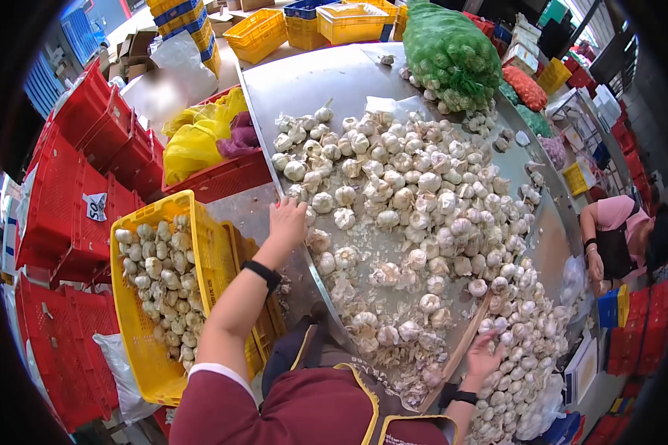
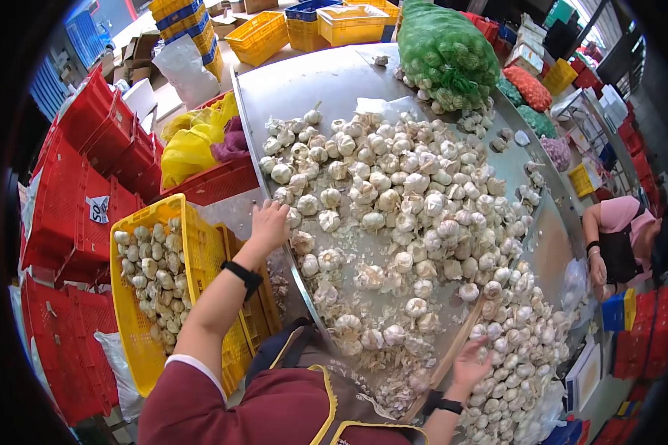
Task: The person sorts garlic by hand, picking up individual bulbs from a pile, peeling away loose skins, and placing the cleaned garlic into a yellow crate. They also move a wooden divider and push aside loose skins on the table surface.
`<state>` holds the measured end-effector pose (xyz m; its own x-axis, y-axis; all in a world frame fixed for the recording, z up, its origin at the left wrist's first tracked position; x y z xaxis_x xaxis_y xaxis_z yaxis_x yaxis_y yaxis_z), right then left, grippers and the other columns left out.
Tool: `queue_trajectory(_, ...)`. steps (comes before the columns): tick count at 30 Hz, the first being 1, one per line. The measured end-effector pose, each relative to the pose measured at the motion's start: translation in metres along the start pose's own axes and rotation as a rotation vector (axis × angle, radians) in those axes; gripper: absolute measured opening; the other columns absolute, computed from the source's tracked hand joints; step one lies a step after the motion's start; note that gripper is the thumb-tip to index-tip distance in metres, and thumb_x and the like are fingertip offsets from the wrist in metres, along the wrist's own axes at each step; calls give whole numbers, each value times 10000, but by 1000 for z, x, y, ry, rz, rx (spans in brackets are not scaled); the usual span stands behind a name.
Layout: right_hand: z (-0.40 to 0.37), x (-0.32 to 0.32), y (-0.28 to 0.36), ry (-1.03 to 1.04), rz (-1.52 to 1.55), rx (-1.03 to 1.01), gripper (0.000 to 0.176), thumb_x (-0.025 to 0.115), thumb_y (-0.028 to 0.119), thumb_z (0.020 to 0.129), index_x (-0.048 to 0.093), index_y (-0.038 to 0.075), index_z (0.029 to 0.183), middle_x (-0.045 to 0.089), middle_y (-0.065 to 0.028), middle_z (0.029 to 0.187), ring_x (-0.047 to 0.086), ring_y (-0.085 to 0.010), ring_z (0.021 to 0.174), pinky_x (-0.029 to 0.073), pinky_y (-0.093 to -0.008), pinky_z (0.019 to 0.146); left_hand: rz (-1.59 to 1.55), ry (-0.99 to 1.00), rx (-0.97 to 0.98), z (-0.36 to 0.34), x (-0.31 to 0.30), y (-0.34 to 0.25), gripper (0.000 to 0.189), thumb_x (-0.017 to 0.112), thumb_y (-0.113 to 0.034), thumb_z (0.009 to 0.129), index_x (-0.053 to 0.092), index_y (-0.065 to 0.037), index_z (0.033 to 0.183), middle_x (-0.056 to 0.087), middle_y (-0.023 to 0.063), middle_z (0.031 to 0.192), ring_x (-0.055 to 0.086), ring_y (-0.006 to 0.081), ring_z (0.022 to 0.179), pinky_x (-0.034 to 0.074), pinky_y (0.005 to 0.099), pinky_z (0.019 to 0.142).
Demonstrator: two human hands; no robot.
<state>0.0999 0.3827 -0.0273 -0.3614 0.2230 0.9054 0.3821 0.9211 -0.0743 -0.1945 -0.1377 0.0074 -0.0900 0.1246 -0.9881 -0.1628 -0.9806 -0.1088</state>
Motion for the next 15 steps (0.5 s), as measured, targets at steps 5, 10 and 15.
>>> queue_trajectory(5,6,5,-121,-142,-111,213,351,580,283,912,618,16,1135,653,-116,1107,610,-245,998,530,-363,861,226,257,126,41,39,1,264,648,-153,698,640,-120,960,663,101,883,608,286,948,400,430,792)
queue_trajectory(10,7,-8,-163,-169,-163,377,336,547,306,927,640,45,1117,662,-104,1091,614,-246,1001,527,-371,862,118,404,140,49,41,4,376,686,-241,686,618,-119,1035,682,135,886,639,324,940,455,425,781)
queue_trajectory(15,3,-14,-166,-224,-270,416,325,506,300,943,645,66,1121,673,-95,1063,629,-257,970,523,-374,860,-752,412,-21,31,-1,-19,613,784,-318,674,531,-63,1170,648,163,946,640,279,881,496,379,807)
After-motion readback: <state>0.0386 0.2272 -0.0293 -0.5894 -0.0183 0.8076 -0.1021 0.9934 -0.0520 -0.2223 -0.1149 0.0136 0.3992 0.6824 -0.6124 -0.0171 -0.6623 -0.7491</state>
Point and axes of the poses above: each hand's wrist, its own z-axis towards the middle knuckle, its own x-axis out of the palm, y = z × x, the point moved 1 cm from there along z, towards the middle knuckle
